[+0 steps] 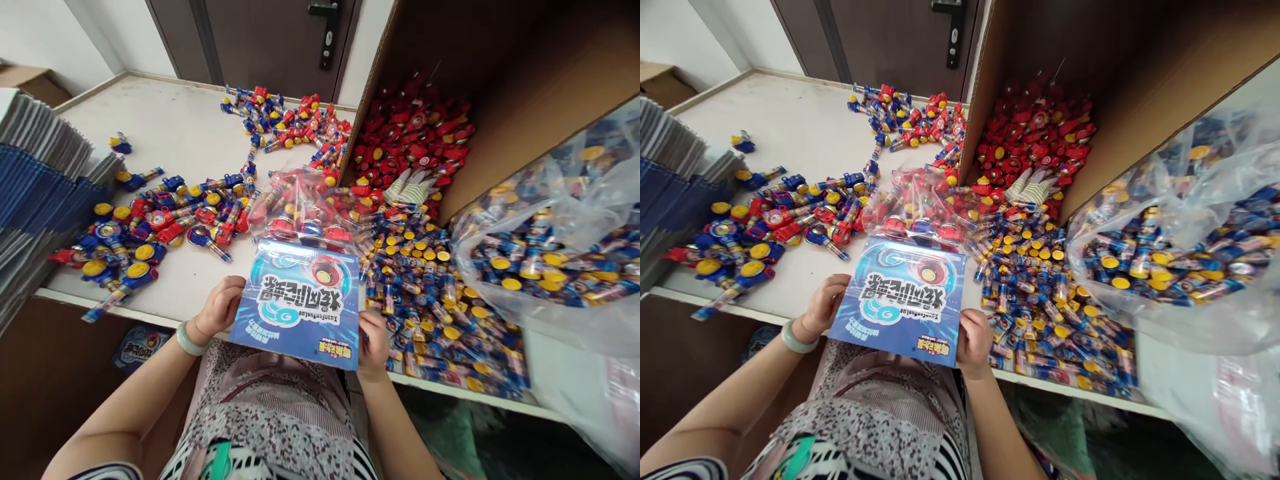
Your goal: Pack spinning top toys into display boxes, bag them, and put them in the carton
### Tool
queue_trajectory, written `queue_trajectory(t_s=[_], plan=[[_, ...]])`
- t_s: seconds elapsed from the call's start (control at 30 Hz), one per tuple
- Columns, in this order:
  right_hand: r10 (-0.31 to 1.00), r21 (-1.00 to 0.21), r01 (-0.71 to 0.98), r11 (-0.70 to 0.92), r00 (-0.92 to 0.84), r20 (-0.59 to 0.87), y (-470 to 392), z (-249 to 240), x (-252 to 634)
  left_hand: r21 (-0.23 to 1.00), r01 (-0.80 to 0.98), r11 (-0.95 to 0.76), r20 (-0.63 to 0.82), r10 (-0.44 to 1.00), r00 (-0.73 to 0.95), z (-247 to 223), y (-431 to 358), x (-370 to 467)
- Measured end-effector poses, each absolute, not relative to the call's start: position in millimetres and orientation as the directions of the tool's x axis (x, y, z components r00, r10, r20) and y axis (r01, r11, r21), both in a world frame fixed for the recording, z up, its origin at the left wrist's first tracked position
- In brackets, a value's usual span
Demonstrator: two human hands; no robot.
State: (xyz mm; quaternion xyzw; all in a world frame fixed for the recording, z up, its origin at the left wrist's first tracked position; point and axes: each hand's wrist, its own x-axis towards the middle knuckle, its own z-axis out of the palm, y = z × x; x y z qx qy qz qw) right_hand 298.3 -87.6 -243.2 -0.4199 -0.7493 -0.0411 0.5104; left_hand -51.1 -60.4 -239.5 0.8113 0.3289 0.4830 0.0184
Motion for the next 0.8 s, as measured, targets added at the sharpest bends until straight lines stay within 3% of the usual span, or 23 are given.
queue_trajectory(t_s=[0.53,0.8], plan=[[0.605,-0.333,0.722,0.606,-0.148,0.782,-169,-241,298,0.352,0.525,-0.774,0.771,0.558,0.306,-242,-136,-60],[0.633,-0.374,0.703,0.605,-0.140,0.762,-190,-248,295,0.317,0.565,-0.762,0.791,0.541,0.285,-253,-163,-61]])
